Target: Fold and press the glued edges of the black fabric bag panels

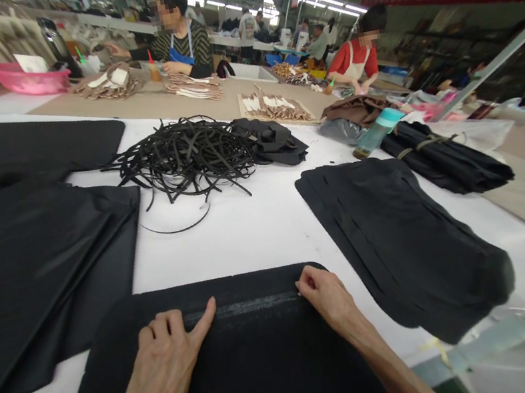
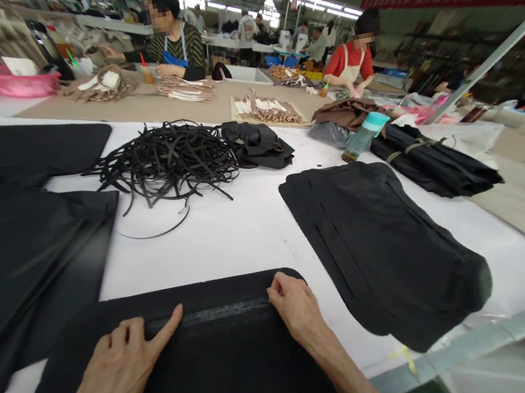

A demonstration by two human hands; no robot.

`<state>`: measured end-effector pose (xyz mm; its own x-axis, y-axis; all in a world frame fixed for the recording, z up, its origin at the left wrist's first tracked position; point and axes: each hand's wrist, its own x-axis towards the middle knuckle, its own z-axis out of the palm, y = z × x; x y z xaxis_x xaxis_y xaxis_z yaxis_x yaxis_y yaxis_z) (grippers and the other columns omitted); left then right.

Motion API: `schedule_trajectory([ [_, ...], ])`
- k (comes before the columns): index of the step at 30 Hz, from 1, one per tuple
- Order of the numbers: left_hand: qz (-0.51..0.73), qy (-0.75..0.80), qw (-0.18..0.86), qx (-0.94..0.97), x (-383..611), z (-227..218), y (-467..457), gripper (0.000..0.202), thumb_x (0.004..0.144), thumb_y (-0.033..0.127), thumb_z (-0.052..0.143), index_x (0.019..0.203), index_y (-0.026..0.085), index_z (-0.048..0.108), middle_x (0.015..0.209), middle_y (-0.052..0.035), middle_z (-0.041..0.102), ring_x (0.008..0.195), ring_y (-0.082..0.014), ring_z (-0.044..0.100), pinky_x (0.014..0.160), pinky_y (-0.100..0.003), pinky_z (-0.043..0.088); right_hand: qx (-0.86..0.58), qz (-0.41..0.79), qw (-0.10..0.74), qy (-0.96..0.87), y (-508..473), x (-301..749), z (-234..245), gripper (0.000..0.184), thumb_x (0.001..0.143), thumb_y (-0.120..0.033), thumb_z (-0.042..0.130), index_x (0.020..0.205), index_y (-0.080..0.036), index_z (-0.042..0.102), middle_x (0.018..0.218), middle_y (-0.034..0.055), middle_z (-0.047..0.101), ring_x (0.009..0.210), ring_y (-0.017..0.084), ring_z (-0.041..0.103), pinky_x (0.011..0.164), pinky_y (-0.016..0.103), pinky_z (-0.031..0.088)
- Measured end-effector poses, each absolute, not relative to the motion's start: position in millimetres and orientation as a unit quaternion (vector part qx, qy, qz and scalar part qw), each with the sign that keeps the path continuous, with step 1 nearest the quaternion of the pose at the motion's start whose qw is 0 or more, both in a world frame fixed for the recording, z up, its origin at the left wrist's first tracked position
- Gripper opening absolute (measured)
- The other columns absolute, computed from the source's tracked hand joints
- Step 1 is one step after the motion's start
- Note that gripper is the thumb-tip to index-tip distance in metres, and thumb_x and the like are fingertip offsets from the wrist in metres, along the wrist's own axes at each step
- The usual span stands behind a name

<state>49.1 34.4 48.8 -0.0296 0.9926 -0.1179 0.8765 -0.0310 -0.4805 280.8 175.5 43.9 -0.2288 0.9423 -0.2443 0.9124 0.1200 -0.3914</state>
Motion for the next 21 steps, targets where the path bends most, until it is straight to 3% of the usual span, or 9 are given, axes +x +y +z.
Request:
schedule_trajectory([
  [6, 0.263, -0.685, 0.148, -0.663, 54, 48, 37, 0.080, 0.076, -0.005, 0.036, 0.136, 0.044, 0.017, 0.085, -0.0111, 0.061, 0.069, -0.0233, 0.060, 0.060, -0.034, 0.044, -0.617, 0.075, -0.018, -0.783, 172, 288, 44, 0.016, 0.084, -0.033, 0.053, 0.073, -0.023, 0.046, 0.063, -0.0020, 0.055, 0.056, 0.016, 0.048, 0.052, 0.027, 0.024],
  [9, 0.265, -0.683, 0.158, -0.662, 55, 47, 36, 0.080, 0.076, -0.005, 0.036, 0.137, 0.044, 0.016, 0.087, -0.0123, 0.062, 0.070, -0.0239, 0.060, 0.059, -0.034, 0.044, -0.563, -0.018, -0.013, -0.826, 162, 278, 49, 0.005, 0.086, -0.019, 0.050, 0.081, -0.021, 0.052, 0.077, 0.0027, 0.058, 0.067, 0.019, 0.053, 0.055, 0.029, 0.028],
  [11, 0.266, -0.684, 0.159, -0.660, 56, 46, 36, 0.080, 0.076, -0.004, 0.036, 0.137, 0.044, 0.016, 0.087, -0.0124, 0.063, 0.071, -0.0246, 0.060, 0.060, -0.035, 0.044, -0.494, -0.056, 0.008, -0.868, 151, 262, 51, 0.015, 0.083, -0.008, 0.048, 0.086, -0.021, 0.055, 0.084, 0.0045, 0.057, 0.075, 0.020, 0.053, 0.061, 0.030, 0.033],
  [16, 0.258, -0.699, 0.152, -0.649, 59, 46, 34, 0.076, 0.078, -0.002, 0.036, 0.136, 0.044, 0.019, 0.088, -0.0123, 0.063, 0.072, -0.0262, 0.061, 0.060, -0.037, 0.045, -0.284, -0.011, 0.046, -0.958, 121, 221, 43, 0.036, 0.082, -0.006, 0.051, 0.114, -0.020, 0.052, 0.101, 0.0058, 0.057, 0.089, 0.021, 0.051, 0.076, 0.033, 0.039],
  [21, 0.194, -0.710, 0.119, -0.667, 49, 42, 28, 0.068, 0.079, -0.001, 0.036, 0.136, 0.035, 0.029, 0.093, -0.0120, 0.061, 0.083, -0.0258, 0.060, 0.068, -0.039, 0.048, -0.290, -0.006, 0.056, -0.955, 114, 220, 30, 0.043, 0.080, -0.006, 0.052, 0.122, -0.018, 0.048, 0.107, 0.0068, 0.056, 0.095, 0.022, 0.049, 0.083, 0.035, 0.040],
])
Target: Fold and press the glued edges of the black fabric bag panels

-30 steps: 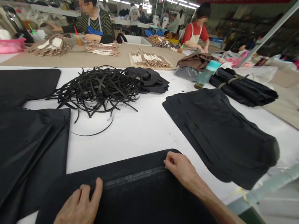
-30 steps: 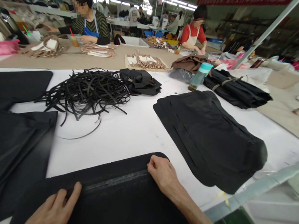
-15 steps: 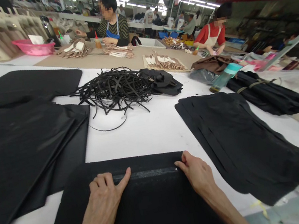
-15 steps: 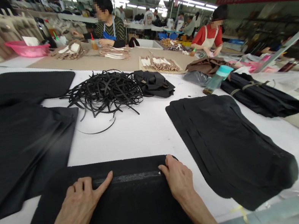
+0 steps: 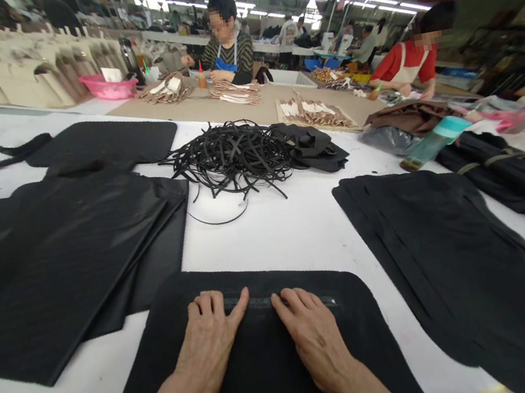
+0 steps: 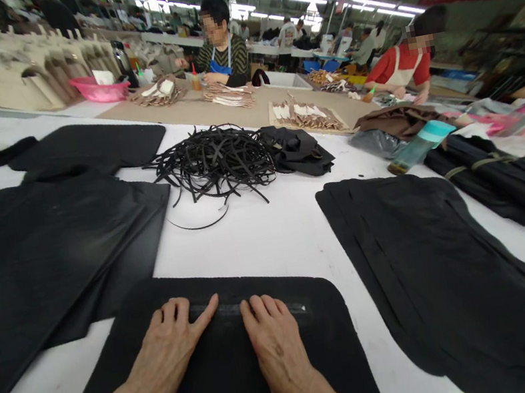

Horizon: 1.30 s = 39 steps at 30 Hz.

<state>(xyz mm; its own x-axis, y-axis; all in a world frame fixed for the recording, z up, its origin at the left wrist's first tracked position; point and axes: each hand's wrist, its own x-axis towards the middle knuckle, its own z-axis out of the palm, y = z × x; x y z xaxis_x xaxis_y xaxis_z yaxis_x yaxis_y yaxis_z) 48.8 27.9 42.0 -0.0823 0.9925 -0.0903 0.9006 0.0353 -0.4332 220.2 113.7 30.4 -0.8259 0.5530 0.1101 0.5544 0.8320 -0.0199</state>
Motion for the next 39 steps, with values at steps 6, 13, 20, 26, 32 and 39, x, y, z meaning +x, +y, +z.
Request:
schedule_trajectory([
  [6, 0.056, -0.749, 0.103, -0.652, 32, 43, 21, 0.041, 0.079, 0.000, 0.039, 0.112, 0.010, 0.060, 0.122, -0.0171, 0.054, 0.112, -0.0308, 0.049, 0.095, -0.045, 0.040, -0.299, -0.013, 0.068, -0.952, 114, 212, 30, 0.031, 0.080, -0.009, 0.051, 0.110, -0.015, 0.056, 0.093, 0.0084, 0.058, 0.086, 0.022, 0.050, 0.087, 0.039, 0.038],
  [13, -0.001, -0.643, -0.006, -0.766, 57, 32, 41, 0.044, 0.083, 0.006, 0.038, 0.126, 0.014, 0.046, 0.128, -0.0136, 0.051, 0.117, -0.0252, 0.047, 0.098, -0.042, 0.039, -0.279, -0.056, 0.070, -0.956, 108, 202, 30, 0.031, 0.080, -0.007, 0.048, 0.109, -0.015, 0.055, 0.093, 0.0072, 0.057, 0.085, 0.023, 0.049, 0.089, 0.042, 0.036],
  [20, 0.020, -0.636, 0.000, -0.772, 62, 22, 44, 0.052, 0.078, 0.001, 0.035, 0.129, 0.012, 0.041, 0.125, -0.0154, 0.051, 0.116, -0.0251, 0.046, 0.097, -0.043, 0.039, -0.326, -0.013, 0.067, -0.943, 117, 229, 29, 0.033, 0.080, -0.005, 0.052, 0.110, -0.018, 0.054, 0.098, 0.0059, 0.057, 0.091, 0.020, 0.050, 0.083, 0.033, 0.041],
  [26, 0.069, -0.647, 0.050, -0.758, 76, 29, 49, 0.059, 0.077, -0.002, 0.034, 0.132, 0.020, 0.038, 0.119, -0.0128, 0.054, 0.106, -0.0256, 0.053, 0.089, -0.043, 0.046, -0.311, -0.026, 0.053, -0.949, 118, 228, 31, 0.037, 0.082, -0.010, 0.051, 0.118, -0.020, 0.051, 0.095, 0.0061, 0.056, 0.088, 0.022, 0.050, 0.083, 0.038, 0.041],
  [32, 0.071, -0.648, 0.016, -0.758, 58, 36, 41, 0.058, 0.074, -0.005, 0.031, 0.126, 0.014, 0.046, 0.122, -0.0122, 0.055, 0.110, -0.0252, 0.051, 0.092, -0.039, 0.046, -0.332, -0.021, 0.044, -0.942, 127, 261, 31, 0.036, 0.081, -0.007, 0.054, 0.116, -0.016, 0.053, 0.098, 0.0072, 0.057, 0.091, 0.022, 0.050, 0.084, 0.035, 0.041],
  [39, 0.032, -0.675, 0.033, -0.736, 0, 22, 4, 0.060, 0.071, -0.009, 0.030, 0.119, 0.015, 0.055, 0.119, -0.0088, 0.059, 0.111, -0.0216, 0.053, 0.095, -0.031, 0.046, -0.392, -0.046, 0.052, -0.917, 136, 309, 26, 0.035, 0.080, 0.001, 0.046, 0.112, -0.013, 0.055, 0.101, 0.0092, 0.057, 0.093, 0.023, 0.050, 0.082, 0.033, 0.042],
])
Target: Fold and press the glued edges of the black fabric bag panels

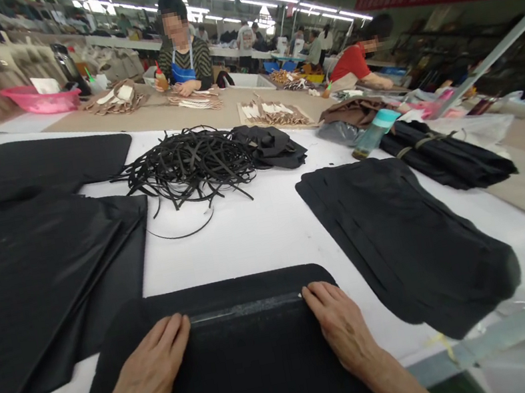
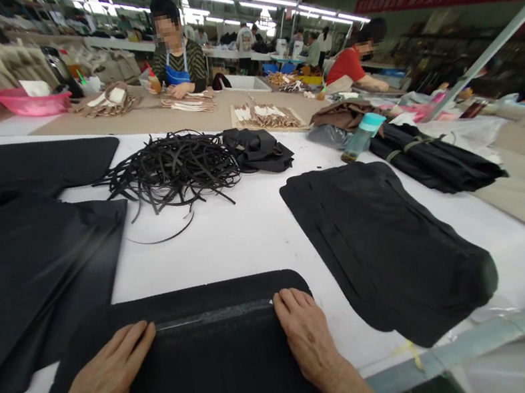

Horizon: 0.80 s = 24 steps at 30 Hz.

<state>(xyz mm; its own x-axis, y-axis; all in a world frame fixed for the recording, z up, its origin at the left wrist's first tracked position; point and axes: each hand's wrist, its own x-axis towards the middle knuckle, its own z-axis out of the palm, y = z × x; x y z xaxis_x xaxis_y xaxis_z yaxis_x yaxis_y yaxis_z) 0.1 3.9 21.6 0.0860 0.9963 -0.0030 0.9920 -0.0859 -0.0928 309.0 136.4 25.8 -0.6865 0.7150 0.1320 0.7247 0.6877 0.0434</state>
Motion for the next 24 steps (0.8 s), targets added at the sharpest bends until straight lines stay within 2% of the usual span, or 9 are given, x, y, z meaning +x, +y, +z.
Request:
schedule_trajectory([
  [5, -0.026, -0.691, 0.039, -0.721, -22, 8, -5, 0.062, 0.069, -0.009, 0.030, 0.117, 0.018, 0.057, 0.118, -0.0060, 0.060, 0.111, -0.0202, 0.052, 0.094, -0.031, 0.047, -0.415, -0.061, 0.040, -0.907, 139, 306, 29, 0.032, 0.081, 0.002, 0.045, 0.105, -0.015, 0.058, 0.096, 0.0077, 0.058, 0.090, 0.022, 0.051, 0.080, 0.033, 0.041],
  [13, -0.039, -0.740, 0.041, -0.670, -31, 19, -10, 0.046, 0.076, -0.002, 0.033, 0.110, 0.013, 0.060, 0.116, -0.0118, 0.059, 0.108, -0.0247, 0.053, 0.088, -0.034, 0.048, -0.480, -0.094, -0.023, -0.872, 150, 314, 41, 0.024, 0.081, 0.001, 0.045, 0.081, -0.018, 0.060, 0.085, 0.0061, 0.059, 0.081, 0.023, 0.055, 0.073, 0.035, 0.040],
  [18, -0.055, -0.762, 0.066, -0.642, -15, 40, -2, 0.037, 0.077, 0.000, 0.037, 0.102, 0.011, 0.061, 0.108, -0.0151, 0.061, 0.098, -0.0289, 0.056, 0.085, -0.044, 0.047, -0.466, -0.048, 0.033, -0.883, 141, 269, 50, 0.021, 0.086, -0.006, 0.045, 0.090, -0.020, 0.061, 0.092, 0.0065, 0.061, 0.082, 0.022, 0.056, 0.072, 0.034, 0.040],
  [21, -0.102, -0.685, 0.018, -0.721, 13, 46, 5, 0.035, 0.078, 0.002, 0.039, 0.104, 0.012, 0.059, 0.106, -0.0130, 0.062, 0.097, -0.0253, 0.056, 0.089, -0.040, 0.045, -0.405, 0.018, 0.069, -0.911, 134, 225, 54, 0.018, 0.089, -0.013, 0.045, 0.094, -0.022, 0.060, 0.098, 0.0054, 0.060, 0.085, 0.021, 0.055, 0.075, 0.032, 0.041],
  [24, -0.127, -0.538, -0.055, -0.831, 40, 44, 9, 0.038, 0.079, 0.010, 0.043, 0.117, 0.012, 0.051, 0.120, -0.0122, 0.057, 0.111, -0.0236, 0.049, 0.101, -0.038, 0.037, -0.366, 0.048, 0.065, -0.927, 135, 191, 53, 0.015, 0.086, -0.016, 0.052, 0.099, -0.022, 0.059, 0.103, 0.0048, 0.059, 0.089, 0.021, 0.054, 0.077, 0.032, 0.041],
])
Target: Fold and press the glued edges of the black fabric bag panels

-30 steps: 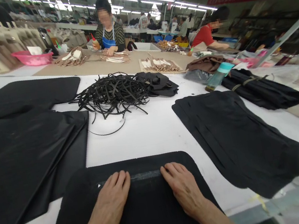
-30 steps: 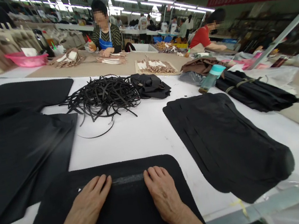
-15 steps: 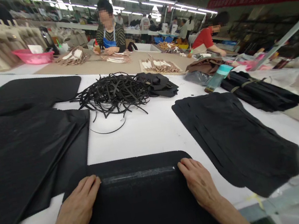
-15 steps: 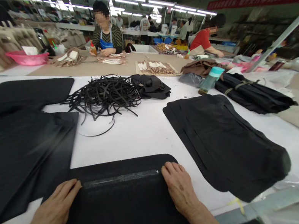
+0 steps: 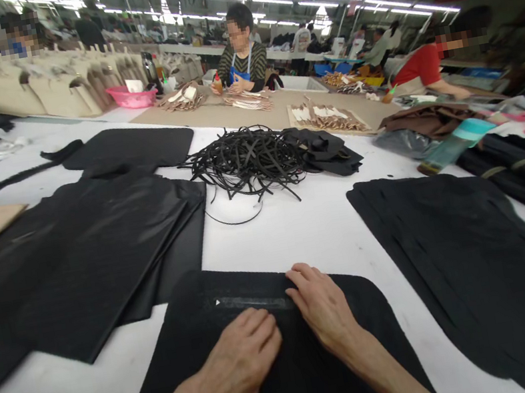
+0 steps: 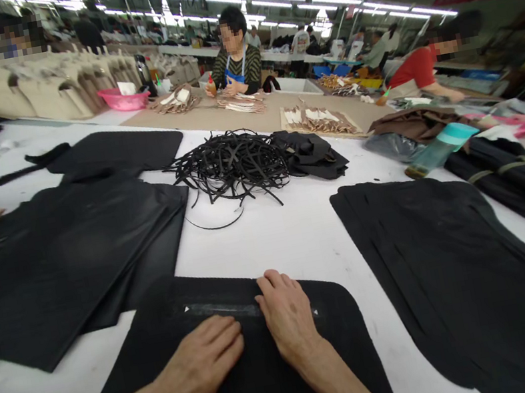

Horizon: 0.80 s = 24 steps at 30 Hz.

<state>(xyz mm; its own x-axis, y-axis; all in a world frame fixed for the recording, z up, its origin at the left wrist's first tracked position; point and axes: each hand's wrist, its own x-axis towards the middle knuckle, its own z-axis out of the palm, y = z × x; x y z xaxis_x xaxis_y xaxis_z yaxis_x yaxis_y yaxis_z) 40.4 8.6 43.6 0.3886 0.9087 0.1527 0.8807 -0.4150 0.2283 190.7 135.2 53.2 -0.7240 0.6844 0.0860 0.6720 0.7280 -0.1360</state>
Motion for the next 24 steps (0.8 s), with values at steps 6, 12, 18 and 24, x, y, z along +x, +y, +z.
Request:
schedule_trajectory([
  [6, 0.153, 0.489, 0.113, 0.851, 54, 31, 9, 0.043, 0.084, 0.020, 0.044, 0.126, 0.014, 0.042, 0.135, -0.0114, 0.046, 0.127, -0.0233, 0.036, 0.109, -0.037, 0.029, -0.370, 0.056, 0.033, -0.927, 155, 174, 49, 0.010, 0.082, -0.027, 0.062, 0.090, -0.021, 0.060, 0.086, 0.0031, 0.062, 0.084, 0.021, 0.054, 0.074, 0.032, 0.039],
  [12, 0.162, 0.518, 0.125, 0.830, 50, 28, 6, 0.039, 0.088, 0.021, 0.039, 0.126, 0.016, 0.041, 0.139, -0.0095, 0.042, 0.131, -0.0234, 0.032, 0.110, -0.039, 0.028, -0.359, 0.086, 0.005, -0.929, 170, 196, 54, 0.012, 0.079, -0.032, 0.066, 0.072, -0.023, 0.062, 0.077, 0.0000, 0.060, 0.079, 0.019, 0.052, 0.070, 0.031, 0.036],
  [18, 0.150, 0.518, 0.117, 0.834, 51, 29, 8, 0.044, 0.083, 0.014, 0.044, 0.127, 0.016, 0.041, 0.138, -0.0116, 0.042, 0.129, -0.0273, 0.034, 0.106, -0.043, 0.034, -0.363, -0.002, 0.180, -0.914, 162, 206, 73, 0.009, 0.087, -0.018, 0.054, 0.080, -0.018, 0.060, 0.091, 0.0036, 0.060, 0.084, 0.018, 0.052, 0.076, 0.029, 0.034],
  [24, 0.148, 0.552, 0.122, 0.811, 54, 25, 4, 0.057, 0.077, 0.002, 0.042, 0.131, 0.021, 0.036, 0.143, -0.0117, 0.035, 0.130, -0.0268, 0.033, 0.101, -0.044, 0.042, -0.325, -0.139, 0.169, -0.920, 155, 211, 98, 0.017, 0.088, -0.023, 0.051, 0.072, -0.021, 0.056, 0.063, -0.0016, 0.054, 0.055, 0.016, 0.046, 0.055, 0.031, 0.022],
])
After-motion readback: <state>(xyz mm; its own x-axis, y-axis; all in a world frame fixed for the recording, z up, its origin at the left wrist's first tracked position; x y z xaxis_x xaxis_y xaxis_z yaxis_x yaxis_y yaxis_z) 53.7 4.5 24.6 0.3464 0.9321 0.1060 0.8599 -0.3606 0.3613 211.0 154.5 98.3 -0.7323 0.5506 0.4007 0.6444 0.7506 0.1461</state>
